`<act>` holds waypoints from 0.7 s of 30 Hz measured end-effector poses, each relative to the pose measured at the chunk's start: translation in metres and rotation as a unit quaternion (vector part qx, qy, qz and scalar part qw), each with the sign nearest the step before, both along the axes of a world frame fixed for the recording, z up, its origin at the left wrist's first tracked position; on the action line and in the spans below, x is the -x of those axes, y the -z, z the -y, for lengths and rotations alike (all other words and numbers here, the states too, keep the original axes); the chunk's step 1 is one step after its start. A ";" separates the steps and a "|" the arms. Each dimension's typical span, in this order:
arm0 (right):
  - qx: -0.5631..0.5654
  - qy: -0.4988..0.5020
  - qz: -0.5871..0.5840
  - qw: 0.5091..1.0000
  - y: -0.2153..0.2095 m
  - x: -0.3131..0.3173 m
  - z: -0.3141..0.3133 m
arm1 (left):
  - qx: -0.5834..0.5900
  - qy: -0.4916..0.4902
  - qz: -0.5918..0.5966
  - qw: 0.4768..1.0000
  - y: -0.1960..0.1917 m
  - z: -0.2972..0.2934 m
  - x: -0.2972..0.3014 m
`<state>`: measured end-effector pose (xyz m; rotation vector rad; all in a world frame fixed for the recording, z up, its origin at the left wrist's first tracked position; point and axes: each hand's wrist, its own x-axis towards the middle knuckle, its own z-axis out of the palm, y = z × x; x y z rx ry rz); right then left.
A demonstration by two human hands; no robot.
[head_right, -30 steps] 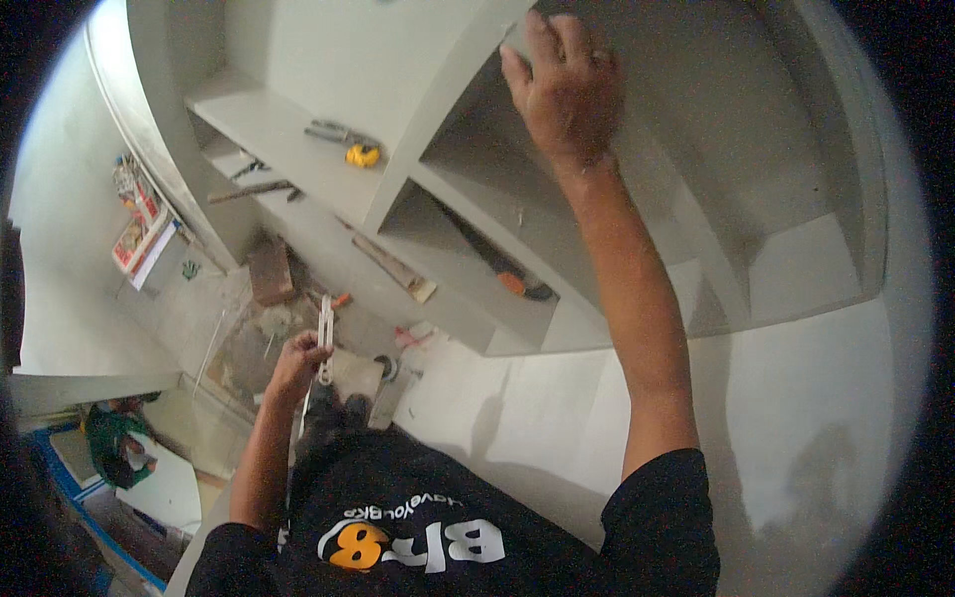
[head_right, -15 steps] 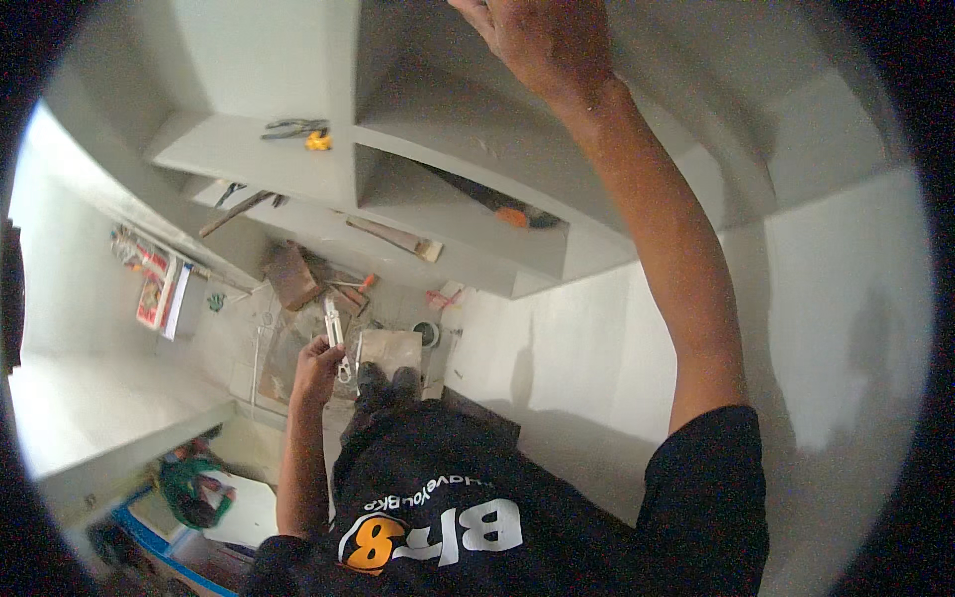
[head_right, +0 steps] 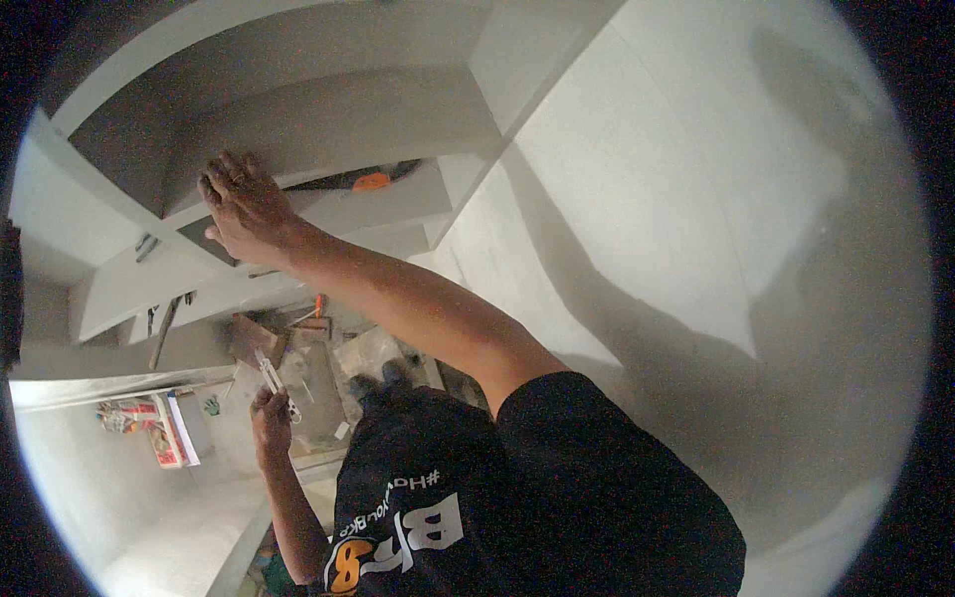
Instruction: The person clears debris from a white wall cabinet, then uses a screwdriver to fasten screws into the top edge of the cabinet. The person handles a cardboard box, a cloth, and a screwdriver during the task.
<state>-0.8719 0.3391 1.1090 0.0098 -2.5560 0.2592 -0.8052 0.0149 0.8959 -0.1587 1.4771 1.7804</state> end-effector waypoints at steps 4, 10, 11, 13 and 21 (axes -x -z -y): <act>0.005 0.119 0.043 0.992 0.017 -0.047 -0.045 | 0.006 0.039 -0.005 0.999 -0.001 -0.006 0.005; -0.039 0.461 0.140 0.875 0.004 -0.197 -0.126 | 0.008 0.065 0.007 0.998 0.000 -0.004 0.007; 0.073 0.469 0.216 0.854 -0.017 -0.198 -0.113 | 0.048 0.065 0.002 0.997 0.009 -0.005 0.009; 0.288 0.451 0.355 0.767 -0.053 -0.195 -0.092 | 0.049 0.078 -0.001 0.996 -0.001 -0.014 0.013; -0.017 0.320 0.059 0.946 0.018 -0.153 -0.090 | -0.023 0.076 0.015 0.997 -0.017 -0.037 0.020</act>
